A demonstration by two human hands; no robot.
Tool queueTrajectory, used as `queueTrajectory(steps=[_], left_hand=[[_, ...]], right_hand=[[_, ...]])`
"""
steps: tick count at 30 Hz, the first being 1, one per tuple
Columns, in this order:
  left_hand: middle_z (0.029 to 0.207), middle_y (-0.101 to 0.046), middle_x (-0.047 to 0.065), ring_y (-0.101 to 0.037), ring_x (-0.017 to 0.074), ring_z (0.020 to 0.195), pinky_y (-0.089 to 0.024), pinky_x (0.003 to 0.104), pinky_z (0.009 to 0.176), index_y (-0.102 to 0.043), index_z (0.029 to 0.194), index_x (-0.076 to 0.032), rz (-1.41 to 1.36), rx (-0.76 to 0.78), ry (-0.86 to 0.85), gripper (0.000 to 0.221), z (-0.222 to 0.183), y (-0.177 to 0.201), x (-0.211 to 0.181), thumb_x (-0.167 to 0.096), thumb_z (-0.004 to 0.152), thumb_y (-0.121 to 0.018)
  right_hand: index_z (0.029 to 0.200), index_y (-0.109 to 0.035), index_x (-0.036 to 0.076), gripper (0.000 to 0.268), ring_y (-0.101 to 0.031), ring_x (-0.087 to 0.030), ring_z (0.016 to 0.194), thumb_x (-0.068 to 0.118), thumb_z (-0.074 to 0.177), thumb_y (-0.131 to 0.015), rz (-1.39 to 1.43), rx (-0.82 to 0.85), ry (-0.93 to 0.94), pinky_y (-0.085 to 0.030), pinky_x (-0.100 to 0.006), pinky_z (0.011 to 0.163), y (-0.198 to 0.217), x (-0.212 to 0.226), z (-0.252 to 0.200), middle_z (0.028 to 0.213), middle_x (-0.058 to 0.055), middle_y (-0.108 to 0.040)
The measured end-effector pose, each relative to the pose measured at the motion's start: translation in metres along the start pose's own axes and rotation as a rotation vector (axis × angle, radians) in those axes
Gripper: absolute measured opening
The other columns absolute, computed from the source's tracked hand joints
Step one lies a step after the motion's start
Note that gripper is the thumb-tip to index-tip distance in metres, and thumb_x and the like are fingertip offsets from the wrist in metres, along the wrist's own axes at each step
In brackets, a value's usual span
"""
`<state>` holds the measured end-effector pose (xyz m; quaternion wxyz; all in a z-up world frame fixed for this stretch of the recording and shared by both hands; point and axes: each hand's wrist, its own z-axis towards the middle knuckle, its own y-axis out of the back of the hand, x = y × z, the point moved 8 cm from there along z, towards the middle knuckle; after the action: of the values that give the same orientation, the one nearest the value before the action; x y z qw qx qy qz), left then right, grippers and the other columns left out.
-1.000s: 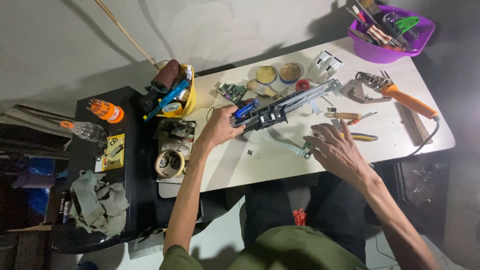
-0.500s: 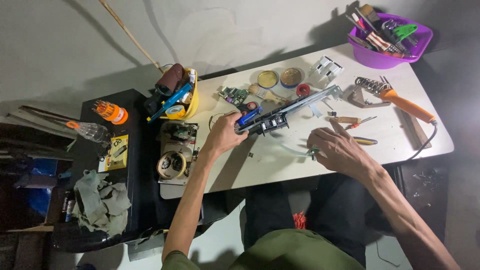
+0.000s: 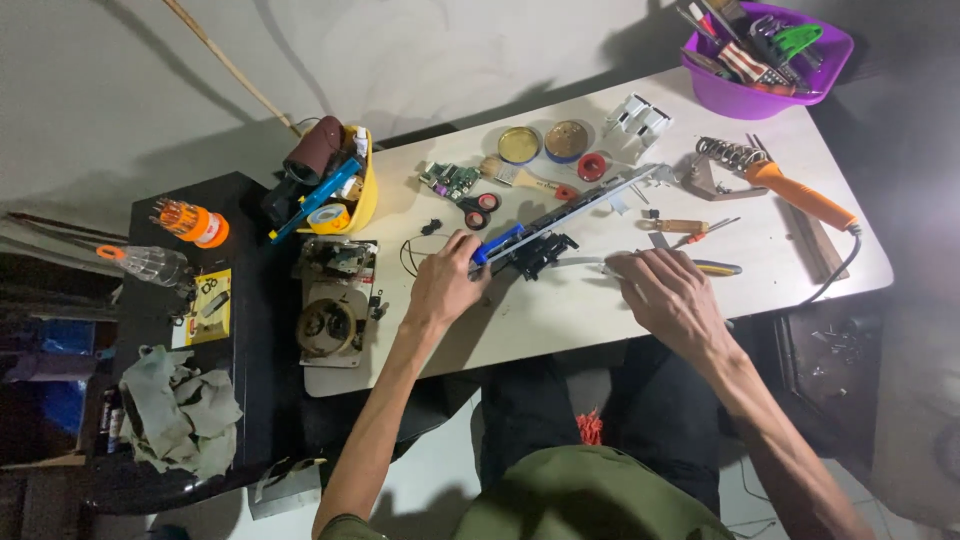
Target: Inspecting and soldering components on a circuit board using a magnifying glass and soldering iron.
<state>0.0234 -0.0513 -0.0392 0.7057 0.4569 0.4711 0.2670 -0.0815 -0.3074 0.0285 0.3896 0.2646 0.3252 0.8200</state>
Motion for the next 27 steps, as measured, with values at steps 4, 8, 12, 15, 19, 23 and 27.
queueTrajectory(steps=[4, 8, 12, 15, 19, 23, 27], left_hand=[[0.097, -0.06, 0.004, -0.071, 0.0391, 0.058, -0.064, 0.051, 0.058, -0.059, 0.1, -0.013, 0.141, -0.152, -0.121, 0.023, -0.011, -0.002, -0.015, -0.015, 0.081, -0.07], [0.098, -0.058, 0.005, -0.072, 0.0362, 0.055, -0.065, 0.047, 0.054, -0.06, 0.103, -0.011, 0.188, -0.191, -0.164, 0.025, -0.017, 0.0, -0.022, -0.009, 0.079, -0.069], [0.1, -0.056, 0.005, -0.072, 0.035, 0.056, -0.065, 0.046, 0.055, -0.06, 0.105, -0.012, 0.219, -0.2, -0.179, 0.027, -0.019, -0.001, -0.023, -0.008, 0.08, -0.07], [0.102, -0.055, 0.003, -0.074, 0.0335, 0.063, -0.065, 0.044, 0.057, -0.06, 0.106, -0.014, 0.204, -0.192, -0.179, 0.025, -0.022, 0.005, -0.026, -0.01, 0.084, -0.068], [0.106, -0.056, 0.005, -0.076, 0.0343, 0.071, -0.065, 0.044, 0.063, -0.061, 0.11, -0.012, 0.155, -0.142, -0.162, 0.024, -0.025, 0.006, -0.029, -0.01, 0.087, -0.07], [0.111, -0.057, 0.004, -0.077, 0.0337, 0.075, -0.065, 0.044, 0.066, -0.061, 0.115, -0.013, 0.162, -0.121, -0.139, 0.029, -0.028, 0.002, -0.029, -0.013, 0.089, -0.071], [0.114, -0.057, 0.002, -0.077, 0.0314, 0.076, -0.065, 0.042, 0.067, -0.062, 0.115, -0.014, 0.155, -0.142, -0.117, 0.03, -0.031, 0.005, -0.036, -0.014, 0.087, -0.072]], right_hand=[[0.091, -0.071, 0.015, 0.008, -0.067, -0.023, 0.076, 0.009, 0.087, -0.071, -0.1, -0.098, -0.017, -0.055, -0.036, 0.081, -0.008, -0.005, -0.02, 0.081, -0.001, -0.063], [0.093, -0.073, 0.016, 0.014, -0.068, -0.021, 0.079, 0.004, 0.085, -0.074, -0.067, -0.163, -0.073, -0.055, -0.035, 0.083, -0.006, 0.0, -0.026, 0.091, -0.001, -0.069], [0.089, -0.07, 0.009, 0.015, -0.068, -0.029, 0.082, -0.002, 0.082, -0.076, 0.001, -0.168, -0.08, -0.054, -0.04, 0.084, -0.011, -0.003, -0.038, 0.088, -0.008, -0.067], [0.089, -0.069, 0.007, 0.013, -0.067, -0.03, 0.084, -0.005, 0.085, -0.073, 0.02, -0.177, -0.094, -0.054, -0.041, 0.086, -0.006, 0.003, -0.036, 0.089, -0.009, -0.066], [0.09, -0.07, 0.005, 0.015, -0.069, -0.031, 0.086, -0.007, 0.083, -0.075, 0.032, -0.196, -0.131, -0.054, -0.043, 0.089, -0.006, 0.003, -0.041, 0.091, -0.01, -0.067], [0.089, -0.072, 0.009, 0.017, -0.069, -0.028, 0.086, -0.004, 0.081, -0.078, -0.021, -0.234, -0.135, -0.053, -0.041, 0.09, -0.011, 0.001, -0.046, 0.09, -0.008, -0.067], [0.089, -0.072, 0.009, 0.015, -0.07, -0.027, 0.088, -0.003, 0.081, -0.078, -0.066, -0.258, -0.158, -0.052, -0.041, 0.091, -0.01, 0.001, -0.044, 0.091, -0.007, -0.068]])
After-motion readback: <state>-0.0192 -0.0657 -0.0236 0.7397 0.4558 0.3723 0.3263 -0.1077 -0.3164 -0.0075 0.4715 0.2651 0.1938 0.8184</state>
